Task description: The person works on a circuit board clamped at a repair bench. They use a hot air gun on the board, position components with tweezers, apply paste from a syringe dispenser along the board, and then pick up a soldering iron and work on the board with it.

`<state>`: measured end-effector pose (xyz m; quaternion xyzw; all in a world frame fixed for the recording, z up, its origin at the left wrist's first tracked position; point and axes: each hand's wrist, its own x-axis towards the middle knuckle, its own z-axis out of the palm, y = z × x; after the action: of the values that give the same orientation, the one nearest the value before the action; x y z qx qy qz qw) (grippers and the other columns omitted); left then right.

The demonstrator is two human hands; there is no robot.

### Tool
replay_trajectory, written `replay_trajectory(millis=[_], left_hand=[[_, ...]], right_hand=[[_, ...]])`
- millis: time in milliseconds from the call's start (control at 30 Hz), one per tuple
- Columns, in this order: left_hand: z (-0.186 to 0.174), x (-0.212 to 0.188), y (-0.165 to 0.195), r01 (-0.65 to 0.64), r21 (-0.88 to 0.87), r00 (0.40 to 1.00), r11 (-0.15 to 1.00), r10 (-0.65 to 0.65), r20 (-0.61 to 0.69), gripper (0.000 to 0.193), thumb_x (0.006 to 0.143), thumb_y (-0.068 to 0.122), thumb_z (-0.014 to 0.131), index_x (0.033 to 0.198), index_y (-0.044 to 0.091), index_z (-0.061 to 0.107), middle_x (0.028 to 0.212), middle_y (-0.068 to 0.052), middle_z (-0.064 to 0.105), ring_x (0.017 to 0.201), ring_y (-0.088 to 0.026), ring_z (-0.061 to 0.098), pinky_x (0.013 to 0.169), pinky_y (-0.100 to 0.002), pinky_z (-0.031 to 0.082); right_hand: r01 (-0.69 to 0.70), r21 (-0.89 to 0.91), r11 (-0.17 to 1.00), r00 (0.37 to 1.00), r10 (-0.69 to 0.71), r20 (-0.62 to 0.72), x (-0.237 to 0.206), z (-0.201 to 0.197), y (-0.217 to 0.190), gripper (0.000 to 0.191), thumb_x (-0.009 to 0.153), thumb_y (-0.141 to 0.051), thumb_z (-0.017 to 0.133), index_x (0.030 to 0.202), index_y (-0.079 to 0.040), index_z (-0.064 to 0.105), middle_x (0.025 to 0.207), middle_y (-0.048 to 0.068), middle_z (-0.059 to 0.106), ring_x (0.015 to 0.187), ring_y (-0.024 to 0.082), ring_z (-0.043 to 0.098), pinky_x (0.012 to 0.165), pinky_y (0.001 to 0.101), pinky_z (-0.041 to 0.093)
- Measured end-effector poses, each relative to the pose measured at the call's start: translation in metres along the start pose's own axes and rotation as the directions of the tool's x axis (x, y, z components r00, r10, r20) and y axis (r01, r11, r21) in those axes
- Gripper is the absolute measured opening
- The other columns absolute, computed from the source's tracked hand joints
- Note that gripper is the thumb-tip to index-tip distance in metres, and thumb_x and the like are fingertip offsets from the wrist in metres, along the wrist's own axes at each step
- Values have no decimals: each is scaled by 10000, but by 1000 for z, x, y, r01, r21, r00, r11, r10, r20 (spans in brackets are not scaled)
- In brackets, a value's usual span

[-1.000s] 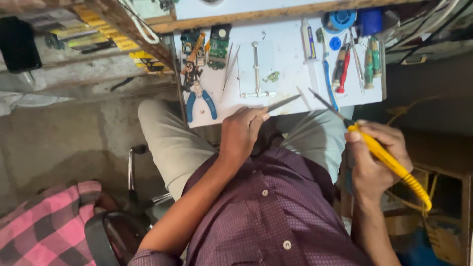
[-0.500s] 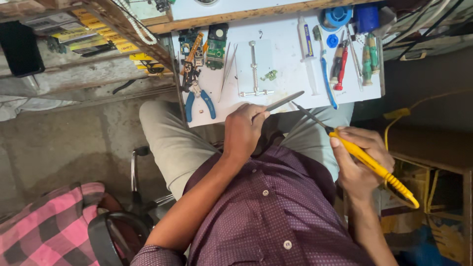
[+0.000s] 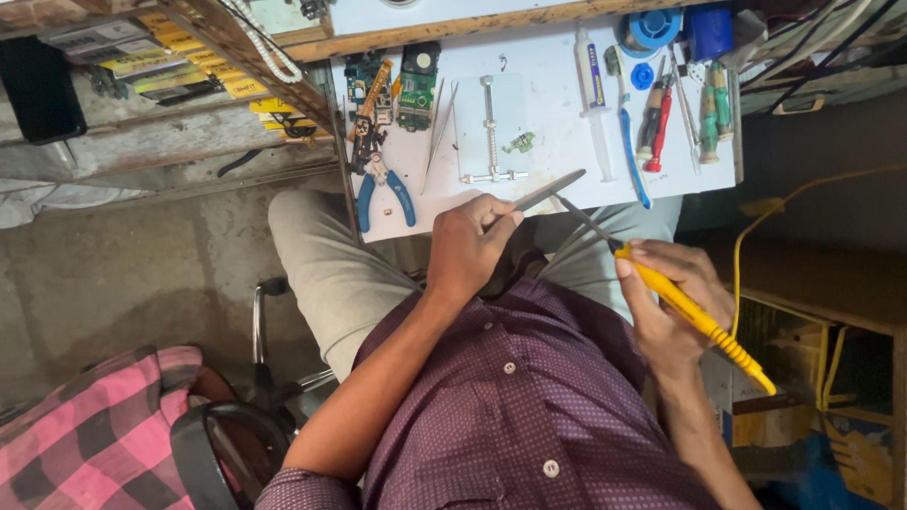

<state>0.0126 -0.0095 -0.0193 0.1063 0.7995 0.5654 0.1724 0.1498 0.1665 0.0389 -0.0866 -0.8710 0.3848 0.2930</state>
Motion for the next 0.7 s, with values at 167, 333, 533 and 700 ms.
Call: replay_trajectory(millis=[167,333,533,700], left_hand=[[-1,0,0,-63,-7,998,998,62,-8,219,905,173,744,1017,-15,759,650,-116,668,511,-113,538,511,-300,434],[0,-1,-4,-50,-9,999,999,50,11,205,906,169,736,1007,-9,760,651,-119,672,506,-129,529,510,-313,430],[0,-2,-6,-34,4,999,999,34,23,204,917,165,734,1015,-12,761,648,-141,657,525,-142,535,531,-315,440],[-1,-2,-4,-64,-8,998,998,64,19,197,919,162,735,1008,-12,755,675,-139,666,530,-142,557,532,-313,444]], right_hand=[[21,36,999,999,-23,40,1,2,-4,137,920,34,801,1015,7,708,1066,152,742,985,247,747,848,303,599],[108,79,991,992,-112,52,0,2,3,104,941,23,777,1023,-17,726,1035,129,750,935,237,754,831,324,599],[89,28,996,996,-89,-7,-3,3,3,114,977,34,781,1045,-33,719,1070,127,739,912,226,748,788,300,596],[23,33,999,1000,-23,-10,0,2,0,108,977,51,767,1034,-30,723,1070,139,744,851,203,728,724,267,578]])
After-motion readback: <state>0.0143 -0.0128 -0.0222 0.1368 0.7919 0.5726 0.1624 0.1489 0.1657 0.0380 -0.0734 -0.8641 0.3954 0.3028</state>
